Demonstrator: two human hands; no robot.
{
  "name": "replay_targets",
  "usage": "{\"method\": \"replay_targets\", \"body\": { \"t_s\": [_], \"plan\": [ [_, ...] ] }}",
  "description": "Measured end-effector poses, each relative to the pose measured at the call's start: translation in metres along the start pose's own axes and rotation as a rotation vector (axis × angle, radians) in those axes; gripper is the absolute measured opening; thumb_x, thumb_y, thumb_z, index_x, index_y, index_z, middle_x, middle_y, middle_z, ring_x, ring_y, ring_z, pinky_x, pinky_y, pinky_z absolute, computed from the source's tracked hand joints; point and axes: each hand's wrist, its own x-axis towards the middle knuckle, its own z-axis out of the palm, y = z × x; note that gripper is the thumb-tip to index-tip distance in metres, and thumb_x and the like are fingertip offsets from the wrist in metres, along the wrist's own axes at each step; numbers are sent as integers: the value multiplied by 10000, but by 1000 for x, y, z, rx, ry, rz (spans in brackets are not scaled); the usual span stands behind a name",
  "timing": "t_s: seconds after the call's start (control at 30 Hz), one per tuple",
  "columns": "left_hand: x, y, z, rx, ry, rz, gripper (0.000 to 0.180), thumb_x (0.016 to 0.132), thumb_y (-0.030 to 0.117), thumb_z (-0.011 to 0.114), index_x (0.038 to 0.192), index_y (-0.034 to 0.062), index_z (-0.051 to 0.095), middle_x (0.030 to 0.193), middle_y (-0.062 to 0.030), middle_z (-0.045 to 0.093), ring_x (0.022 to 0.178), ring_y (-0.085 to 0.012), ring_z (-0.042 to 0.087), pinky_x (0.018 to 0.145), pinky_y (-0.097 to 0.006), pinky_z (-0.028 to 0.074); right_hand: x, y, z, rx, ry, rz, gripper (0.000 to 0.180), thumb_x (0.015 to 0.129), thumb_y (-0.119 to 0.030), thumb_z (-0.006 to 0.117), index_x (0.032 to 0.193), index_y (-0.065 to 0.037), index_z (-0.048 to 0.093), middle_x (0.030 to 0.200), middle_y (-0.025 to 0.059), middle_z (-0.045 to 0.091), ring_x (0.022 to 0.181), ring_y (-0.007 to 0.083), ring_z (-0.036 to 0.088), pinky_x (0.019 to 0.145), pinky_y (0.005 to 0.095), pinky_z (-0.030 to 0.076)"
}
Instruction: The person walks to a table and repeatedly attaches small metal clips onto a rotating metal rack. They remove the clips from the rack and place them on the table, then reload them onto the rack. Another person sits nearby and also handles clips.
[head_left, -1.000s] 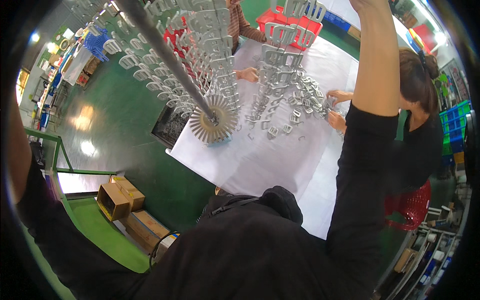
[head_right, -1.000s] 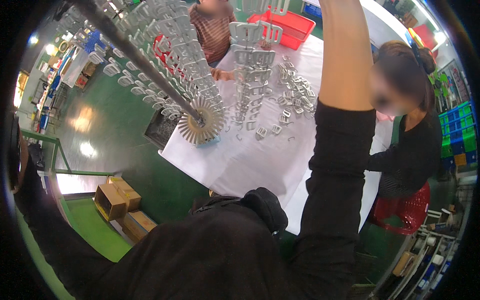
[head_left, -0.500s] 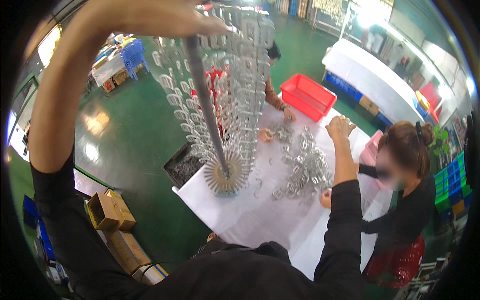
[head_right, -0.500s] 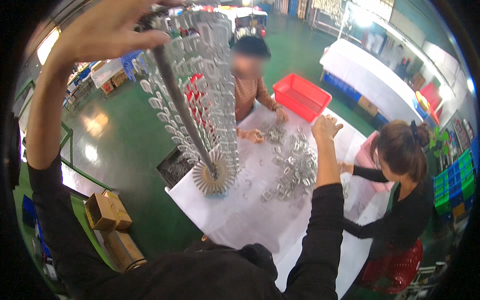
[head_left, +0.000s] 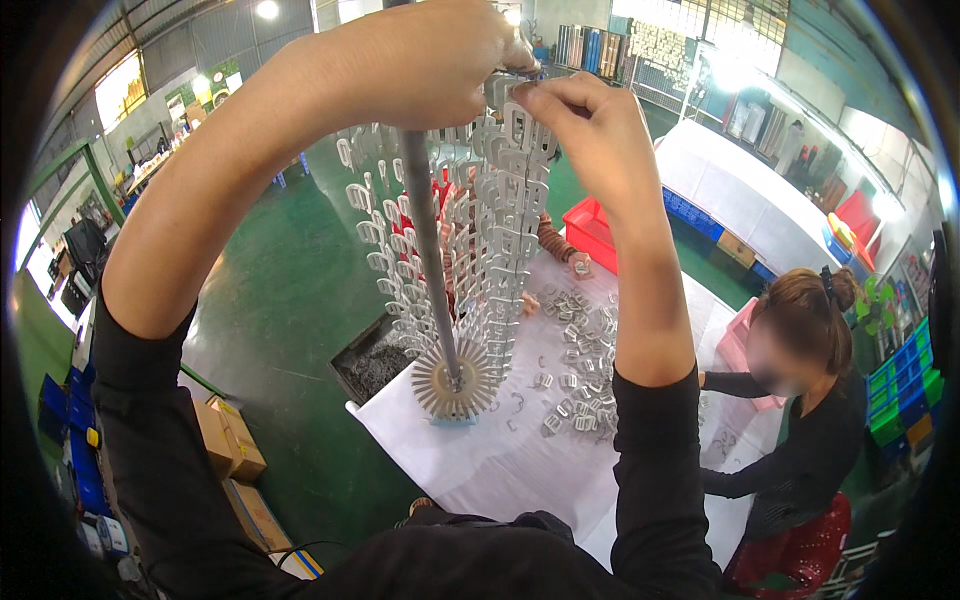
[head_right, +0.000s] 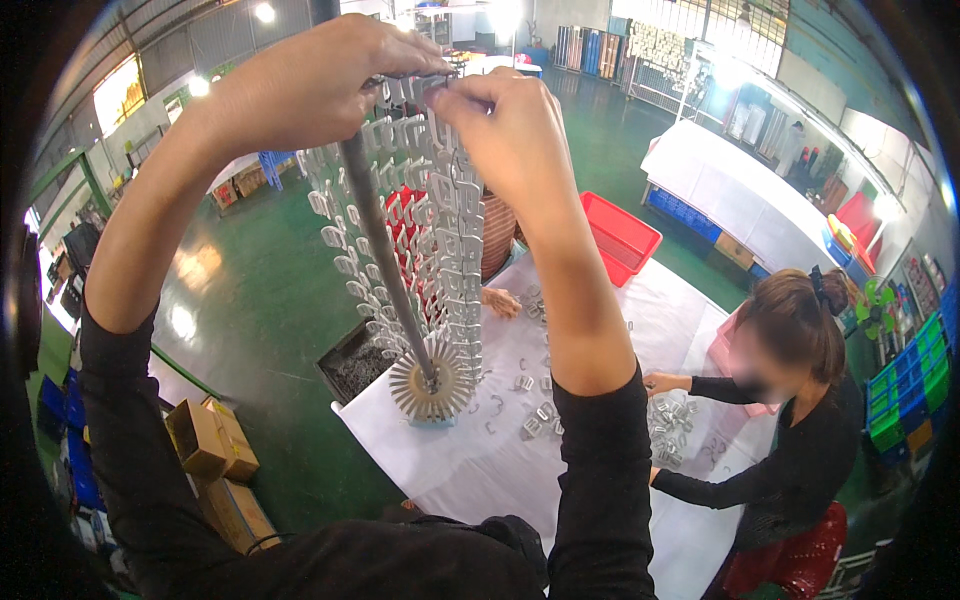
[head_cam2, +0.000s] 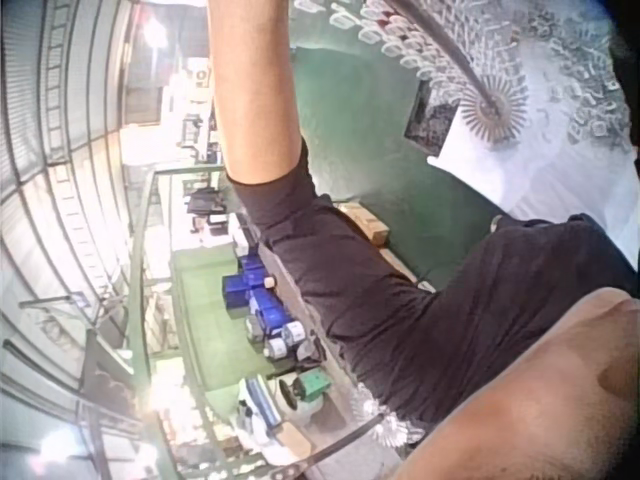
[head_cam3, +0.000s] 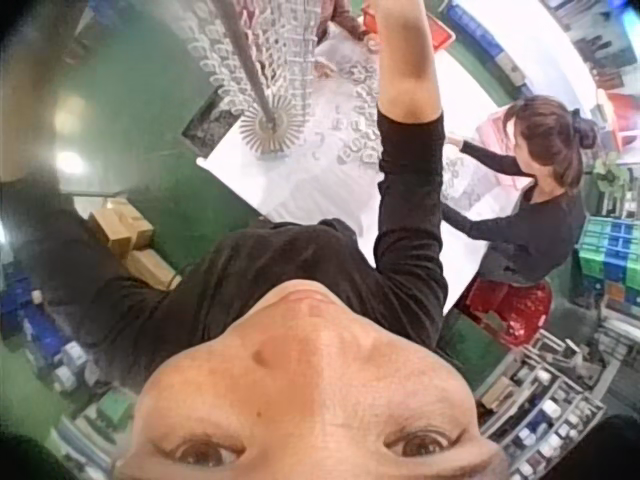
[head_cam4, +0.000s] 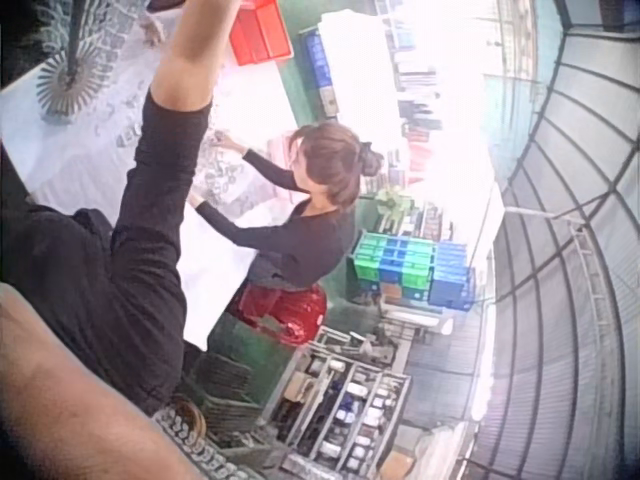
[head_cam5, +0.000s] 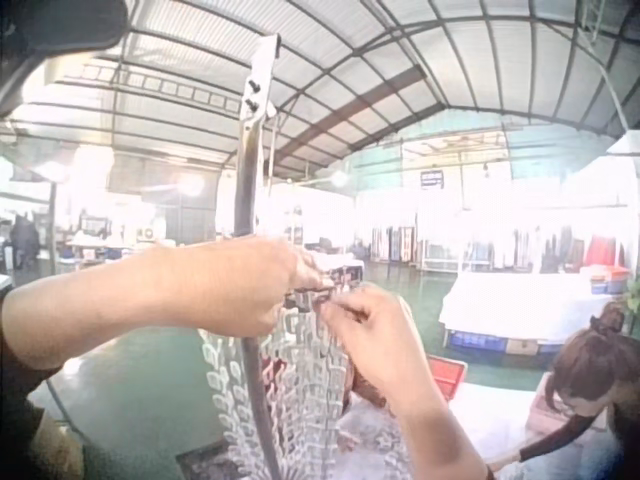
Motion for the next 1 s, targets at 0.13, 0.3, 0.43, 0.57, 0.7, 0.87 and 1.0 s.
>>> {"method": "replay_targets", "body": {
  "t_s": [0.13,0.3,0.43,0.57,0.7,0.87,1.0],
  "plan": [
    [-7,7,-12,98,-121,-65,503,694,-69,447,1192,-88,513,1161,-259,560,1067,-326,560,961,-347,433,9,2,-12,388,-237,232,210,806,-175,647,893,12,690,868,58,658,757,125,527,730,290,404],
    [-34,6,-9,107,82,164,510,712,-62,451,1220,-78,492,1197,-255,537,1078,-320,554,975,-364,424,-16,27,-38,700,-97,403,224,808,-183,643,877,27,679,826,59,658,739,114,528,706,258,375],
    [-25,-24,7,153,99,181,472,738,-53,469,1208,-44,504,1190,-232,544,1083,-324,545,961,-384,425,-25,22,-40,384,-71,518,204,811,-184,647,876,1,703,825,43,642,766,114,533,722,243,381],
    [-32,-16,6,160,149,168,467,789,-23,500,1251,40,490,1212,-179,548,1126,-320,515,991,-391,392,-17,-3,-11,16,102,112,210,811,-206,653,935,-48,716,787,32,611,719,106,520,695,237,385],
    [-19,24,-22,-38,-138,-156,408,736,-34,476,1138,-73,526,1113,-261,559,1037,-336,561,904,-396,452,-8,-10,8,-85,147,31,222,751,-233,679,862,-44,712,780,123,641,705,180,579,683,298,428],
    [-9,28,-30,16,-255,-212,332,717,-43,479,1037,-91,557,913,-274,600,872,-358,608,802,-409,490,-1,-8,13,298,63,157,220,730,-205,682,824,-9,713,760,96,657,769,169,591,731,305,433],
    [-7,38,-23,92,-247,-271,317,716,-46,476,1019,-80,565,858,-258,611,814,-365,616,769,-422,494,-8,20,-18,627,-51,230,196,749,-180,668,815,0,712,787,48,667,803,147,581,790,279,414]
  ]
}}
